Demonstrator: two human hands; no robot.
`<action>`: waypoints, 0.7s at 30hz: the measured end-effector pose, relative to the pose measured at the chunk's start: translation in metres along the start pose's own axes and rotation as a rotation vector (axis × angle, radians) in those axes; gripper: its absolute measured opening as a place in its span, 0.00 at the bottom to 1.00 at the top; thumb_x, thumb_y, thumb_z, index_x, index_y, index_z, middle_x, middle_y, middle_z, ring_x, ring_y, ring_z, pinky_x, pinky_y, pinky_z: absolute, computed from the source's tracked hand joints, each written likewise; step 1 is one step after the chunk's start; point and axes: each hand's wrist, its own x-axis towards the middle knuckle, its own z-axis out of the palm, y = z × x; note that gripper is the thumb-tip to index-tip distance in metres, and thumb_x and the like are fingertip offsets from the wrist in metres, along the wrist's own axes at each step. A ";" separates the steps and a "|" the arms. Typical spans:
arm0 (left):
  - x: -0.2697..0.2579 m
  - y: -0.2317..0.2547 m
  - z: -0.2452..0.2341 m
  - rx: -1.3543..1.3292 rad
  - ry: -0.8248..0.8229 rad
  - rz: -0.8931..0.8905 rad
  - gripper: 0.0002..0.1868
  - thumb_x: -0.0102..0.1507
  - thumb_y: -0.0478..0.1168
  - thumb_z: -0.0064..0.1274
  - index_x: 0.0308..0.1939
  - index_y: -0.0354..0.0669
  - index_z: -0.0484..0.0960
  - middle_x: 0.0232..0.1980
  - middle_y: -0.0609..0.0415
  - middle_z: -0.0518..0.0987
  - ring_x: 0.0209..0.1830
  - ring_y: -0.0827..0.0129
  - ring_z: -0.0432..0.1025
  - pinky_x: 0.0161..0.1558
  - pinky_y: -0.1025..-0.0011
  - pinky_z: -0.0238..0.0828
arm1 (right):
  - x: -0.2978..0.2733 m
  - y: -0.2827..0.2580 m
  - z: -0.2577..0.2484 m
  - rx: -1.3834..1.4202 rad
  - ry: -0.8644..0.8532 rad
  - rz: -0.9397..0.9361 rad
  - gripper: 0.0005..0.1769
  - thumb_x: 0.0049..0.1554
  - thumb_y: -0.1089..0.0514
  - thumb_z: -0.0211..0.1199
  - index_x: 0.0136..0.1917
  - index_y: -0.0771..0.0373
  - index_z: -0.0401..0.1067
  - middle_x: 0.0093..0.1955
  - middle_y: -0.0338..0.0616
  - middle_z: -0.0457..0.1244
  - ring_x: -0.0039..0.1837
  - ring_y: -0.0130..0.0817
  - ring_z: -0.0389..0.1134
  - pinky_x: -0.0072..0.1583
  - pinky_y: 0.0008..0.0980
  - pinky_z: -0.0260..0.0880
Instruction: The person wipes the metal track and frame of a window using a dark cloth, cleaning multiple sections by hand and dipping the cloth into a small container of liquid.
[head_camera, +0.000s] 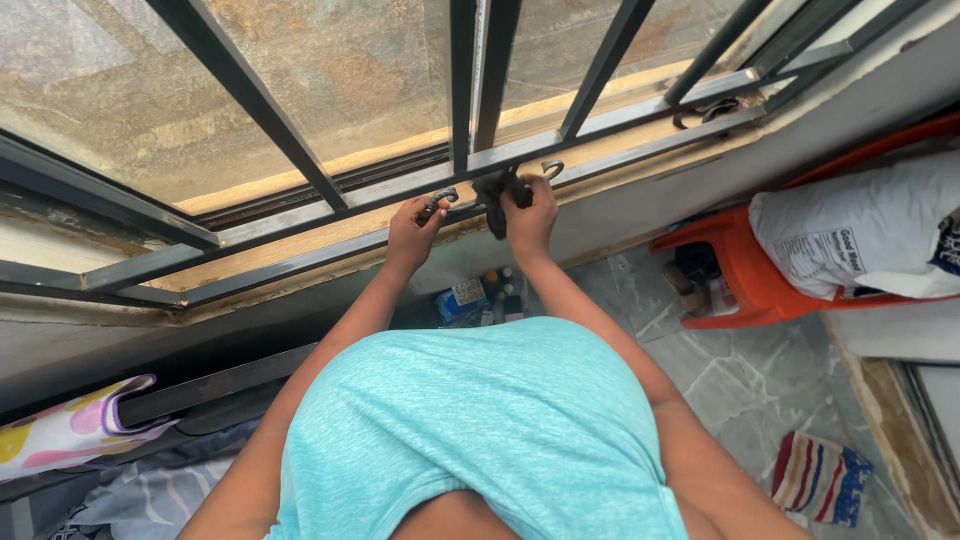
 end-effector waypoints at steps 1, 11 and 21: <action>0.000 0.000 0.000 0.008 -0.003 0.008 0.06 0.67 0.37 0.57 0.47 0.41 0.86 0.46 0.58 0.78 0.37 0.79 0.73 0.40 0.78 0.71 | -0.003 0.011 0.003 -0.007 -0.052 0.081 0.15 0.51 0.65 0.71 0.50 0.64 0.70 0.46 0.49 0.67 0.49 0.44 0.71 0.53 0.38 0.70; 0.002 -0.005 0.000 -0.038 -0.011 -0.055 0.07 0.67 0.36 0.57 0.48 0.41 0.86 0.46 0.58 0.78 0.39 0.79 0.75 0.40 0.79 0.72 | -0.019 0.043 0.006 0.426 0.017 0.358 0.12 0.59 0.62 0.65 0.55 0.63 0.67 0.50 0.40 0.64 0.53 0.28 0.66 0.56 0.30 0.68; 0.001 -0.001 0.001 0.023 0.007 0.005 0.07 0.67 0.37 0.58 0.48 0.42 0.86 0.48 0.57 0.79 0.40 0.77 0.75 0.43 0.77 0.73 | -0.025 0.027 -0.011 0.930 -0.191 0.757 0.17 0.54 0.61 0.74 0.54 0.63 0.73 0.50 0.42 0.68 0.51 0.29 0.70 0.55 0.29 0.72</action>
